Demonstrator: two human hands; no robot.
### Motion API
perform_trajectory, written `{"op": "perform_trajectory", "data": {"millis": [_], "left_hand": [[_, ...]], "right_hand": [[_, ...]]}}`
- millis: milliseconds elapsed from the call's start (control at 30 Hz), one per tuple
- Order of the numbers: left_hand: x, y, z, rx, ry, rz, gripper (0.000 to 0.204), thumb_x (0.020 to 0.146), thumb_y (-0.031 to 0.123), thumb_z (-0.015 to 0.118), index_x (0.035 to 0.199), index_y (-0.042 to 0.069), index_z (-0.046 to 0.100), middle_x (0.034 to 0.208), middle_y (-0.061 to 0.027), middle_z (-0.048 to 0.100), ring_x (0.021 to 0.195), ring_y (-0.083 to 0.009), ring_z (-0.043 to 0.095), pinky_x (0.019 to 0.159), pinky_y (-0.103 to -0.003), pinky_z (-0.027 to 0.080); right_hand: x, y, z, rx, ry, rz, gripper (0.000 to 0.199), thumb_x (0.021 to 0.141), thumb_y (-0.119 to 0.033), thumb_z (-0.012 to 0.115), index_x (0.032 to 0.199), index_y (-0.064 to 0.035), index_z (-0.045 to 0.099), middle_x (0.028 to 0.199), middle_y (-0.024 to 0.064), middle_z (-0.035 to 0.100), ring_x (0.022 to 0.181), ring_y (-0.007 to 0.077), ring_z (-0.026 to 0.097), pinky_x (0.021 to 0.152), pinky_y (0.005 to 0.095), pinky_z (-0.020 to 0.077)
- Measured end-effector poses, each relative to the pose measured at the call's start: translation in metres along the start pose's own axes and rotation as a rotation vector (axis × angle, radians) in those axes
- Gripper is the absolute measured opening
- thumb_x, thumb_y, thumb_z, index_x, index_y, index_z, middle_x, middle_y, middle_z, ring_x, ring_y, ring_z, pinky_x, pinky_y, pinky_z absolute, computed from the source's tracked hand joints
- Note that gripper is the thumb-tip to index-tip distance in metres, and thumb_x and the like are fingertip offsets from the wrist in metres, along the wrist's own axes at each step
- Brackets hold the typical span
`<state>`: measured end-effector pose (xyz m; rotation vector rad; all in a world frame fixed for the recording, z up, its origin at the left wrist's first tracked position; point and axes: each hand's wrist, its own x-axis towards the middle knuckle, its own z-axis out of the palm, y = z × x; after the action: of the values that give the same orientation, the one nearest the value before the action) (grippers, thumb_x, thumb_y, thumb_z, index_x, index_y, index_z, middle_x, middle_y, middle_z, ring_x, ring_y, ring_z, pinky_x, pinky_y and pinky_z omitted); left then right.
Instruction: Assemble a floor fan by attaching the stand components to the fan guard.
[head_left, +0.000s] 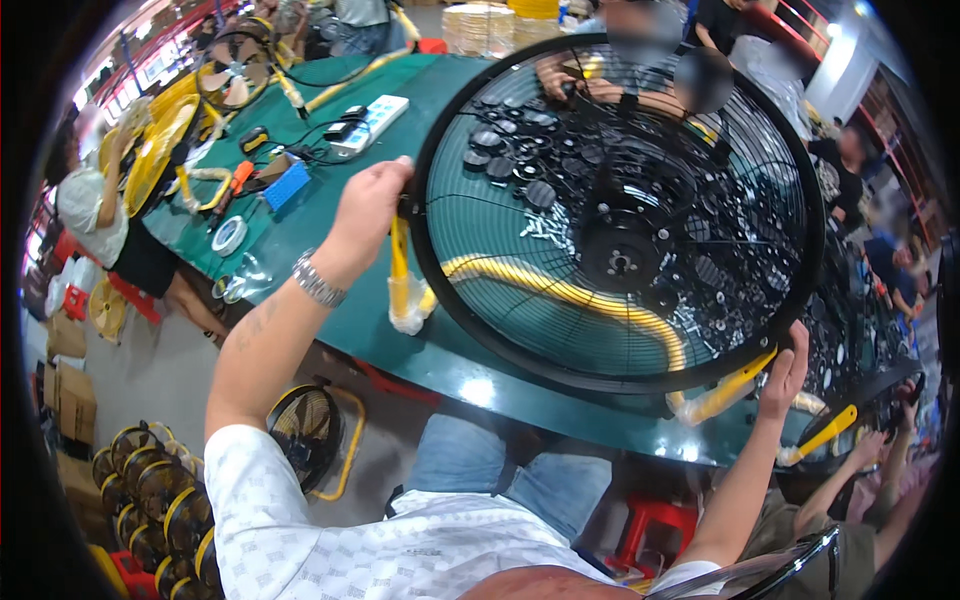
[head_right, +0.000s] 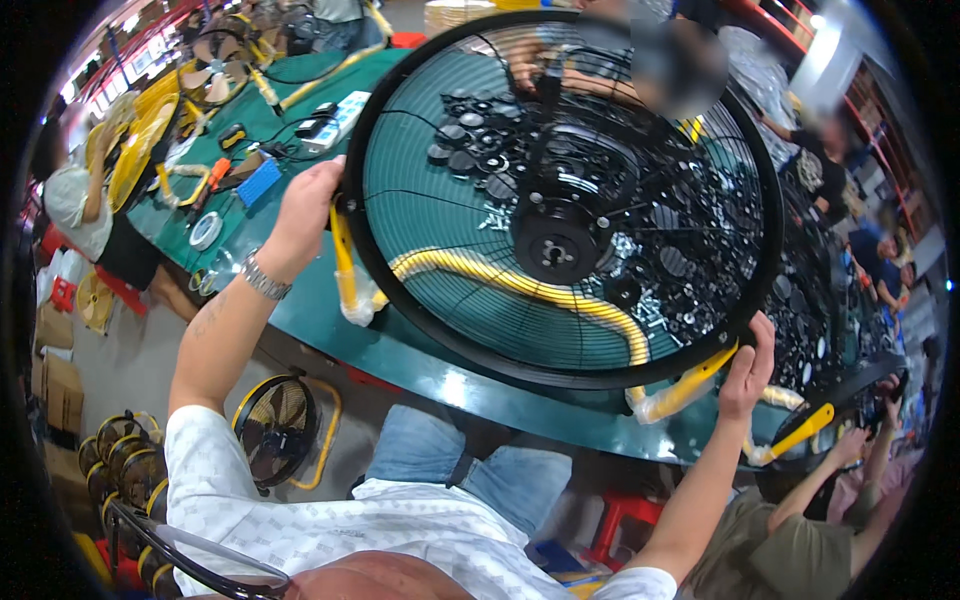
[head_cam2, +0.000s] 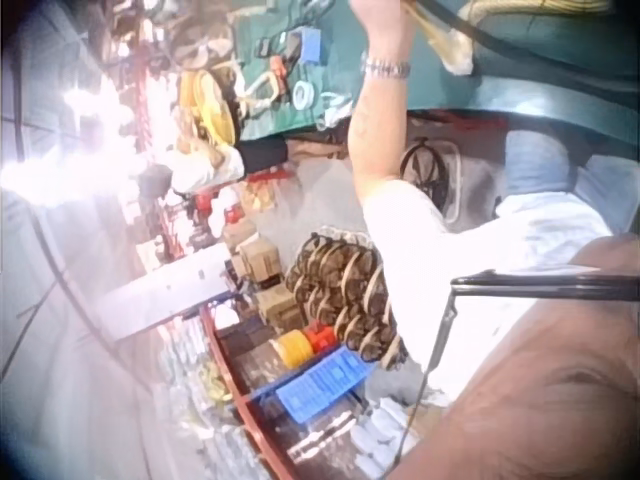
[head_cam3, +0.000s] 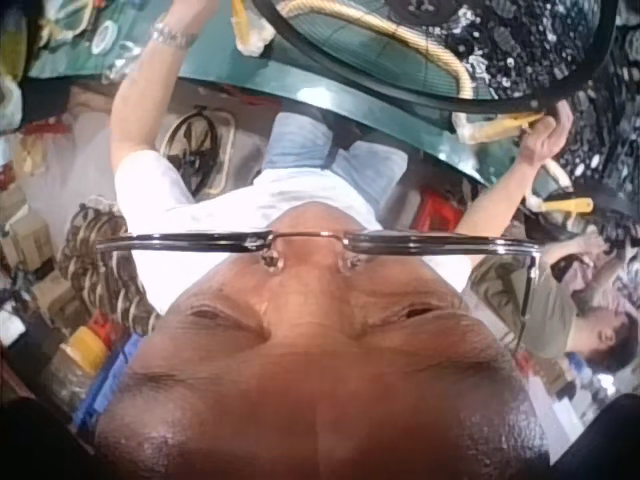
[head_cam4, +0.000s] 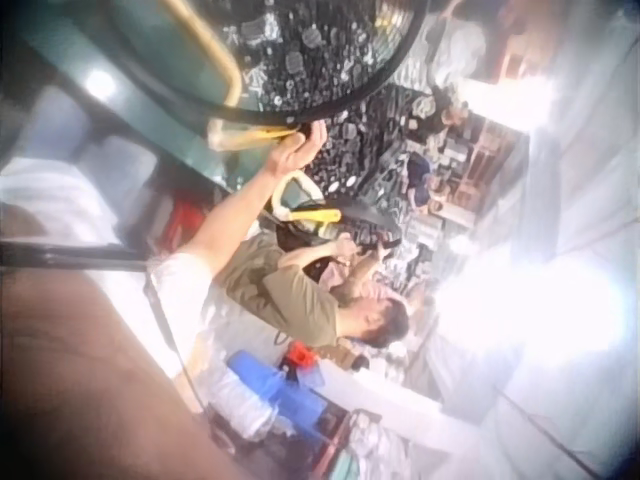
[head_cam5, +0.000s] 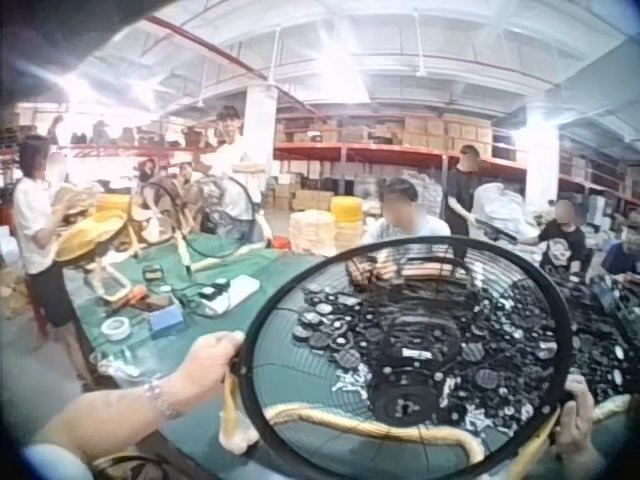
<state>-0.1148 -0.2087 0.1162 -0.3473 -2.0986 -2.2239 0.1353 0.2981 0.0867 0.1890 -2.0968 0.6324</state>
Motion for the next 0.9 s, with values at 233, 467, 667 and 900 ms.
{"op": "perform_trajectory", "data": {"millis": [233,467,667,900], "left_hand": [[-0.006,-0.041,0.003,-0.139,0.086,0.484,0.026,0.100,0.014,0.044,0.109,-0.004,0.060,0.104,-0.0066,0.064,0.094,-0.0118,0.058,0.084,-0.025,0.046],[-0.004,0.026,-0.009,-0.119,-0.034,-0.014,0.037,0.099,0.030,0.044,0.107,-0.002,0.061,0.094,-0.0044,0.065,0.081,-0.0093,0.059,0.077,-0.024,0.047],[0.003,0.002,-0.008,0.290,-0.055,0.159,0.033,0.098,0.031,0.050,0.095,0.001,0.065,0.077,0.0019,0.059,0.068,-0.0041,0.049,0.060,-0.021,0.042],[0.025,-0.017,-0.031,-0.009,-0.142,0.300,0.026,0.098,0.021,0.051,0.105,-0.001,0.063,0.090,0.0000,0.063,0.078,-0.0036,0.055,0.069,-0.018,0.044]], "right_hand": [[0.040,-0.003,-0.009,0.416,-0.267,0.841,0.031,0.098,-0.024,0.042,0.097,-0.0010,0.062,0.091,0.0040,0.062,0.083,0.0131,0.055,0.078,0.0272,0.0429],[0.005,0.001,-0.004,0.375,-0.109,0.468,0.053,0.104,-0.039,0.032,0.136,0.0018,0.039,0.125,0.0135,0.055,0.112,0.0211,0.056,0.100,0.0334,0.0412],[-0.116,0.012,0.048,0.484,0.084,0.633,0.063,0.098,-0.051,0.043,0.132,0.0019,0.042,0.116,0.0156,0.058,0.096,0.0219,0.059,0.085,0.0321,0.0465],[-0.145,-0.058,0.059,0.810,0.025,0.869,0.045,0.099,-0.048,0.045,0.097,-0.0029,0.050,0.069,0.0088,0.056,0.058,0.0189,0.054,0.054,0.0302,0.0441]]}}
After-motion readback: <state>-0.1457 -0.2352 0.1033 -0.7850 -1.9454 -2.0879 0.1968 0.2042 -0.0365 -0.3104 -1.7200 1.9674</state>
